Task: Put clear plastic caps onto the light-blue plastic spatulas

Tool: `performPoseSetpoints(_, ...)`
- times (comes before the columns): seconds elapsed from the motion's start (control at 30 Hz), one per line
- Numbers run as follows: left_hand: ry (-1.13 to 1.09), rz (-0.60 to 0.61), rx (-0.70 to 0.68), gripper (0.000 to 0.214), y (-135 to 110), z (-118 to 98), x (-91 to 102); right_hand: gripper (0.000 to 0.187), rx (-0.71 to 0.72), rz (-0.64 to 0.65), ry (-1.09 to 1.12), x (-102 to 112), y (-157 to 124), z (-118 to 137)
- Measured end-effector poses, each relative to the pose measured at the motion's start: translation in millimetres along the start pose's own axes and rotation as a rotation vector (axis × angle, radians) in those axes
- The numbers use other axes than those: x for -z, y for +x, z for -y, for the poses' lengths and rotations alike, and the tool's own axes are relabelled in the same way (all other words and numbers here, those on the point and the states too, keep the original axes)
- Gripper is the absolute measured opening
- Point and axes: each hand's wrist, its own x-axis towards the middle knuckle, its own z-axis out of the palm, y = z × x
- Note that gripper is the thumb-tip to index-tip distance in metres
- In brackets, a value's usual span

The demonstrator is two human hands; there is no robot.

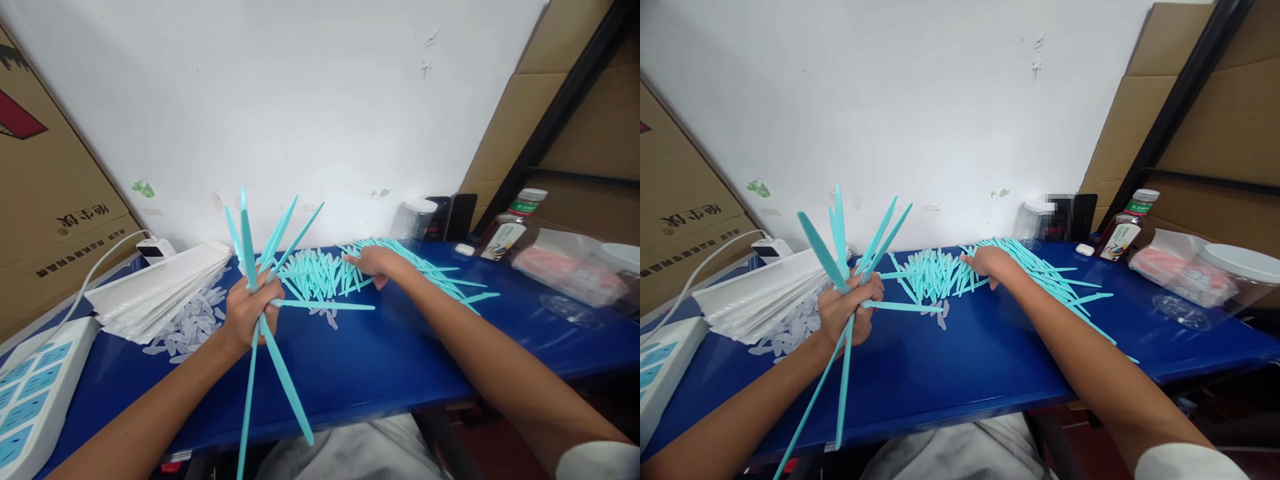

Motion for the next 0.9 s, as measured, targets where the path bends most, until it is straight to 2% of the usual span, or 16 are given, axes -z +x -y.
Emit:
performPoseSetpoints(0.23,0.013,0.030,0.026,0.042,2.3,-3.6,2.2,0.057,0.142,-0.189,-0.122,-15.2,6.2,6.2)
performPoseSetpoints(0.43,0.007,0.019,0.008,0.043,-1.0,-1.4,1.4,0.037,0.206,-0.318,-0.132,-8.5,19.2,-6.3)
performPoseSetpoints(0.53,0.004,0.031,0.009,0.042,-3.0,0.3,0.8,0.040,0.168,-0.335,-0.111,-1.2,23.5,-16.6)
performPoseSetpoints(0.63,0.000,0.021,0.003,0.041,-3.6,1.0,0.2,0.057,0.137,-0.279,-0.079,0.9,27.6,-21.7)
performPoseSetpoints(0.77,0.015,0.036,0.001,0.043,-1.5,-1.3,0.1,0.077,0.101,-0.274,-0.056,-7.9,36.2,-11.2)
performPoseSetpoints(0.9,0.017,0.057,0.006,0.044,1.5,-4.4,1.2,0.071,0.092,-0.339,-0.089,-17.9,44.6,3.3)
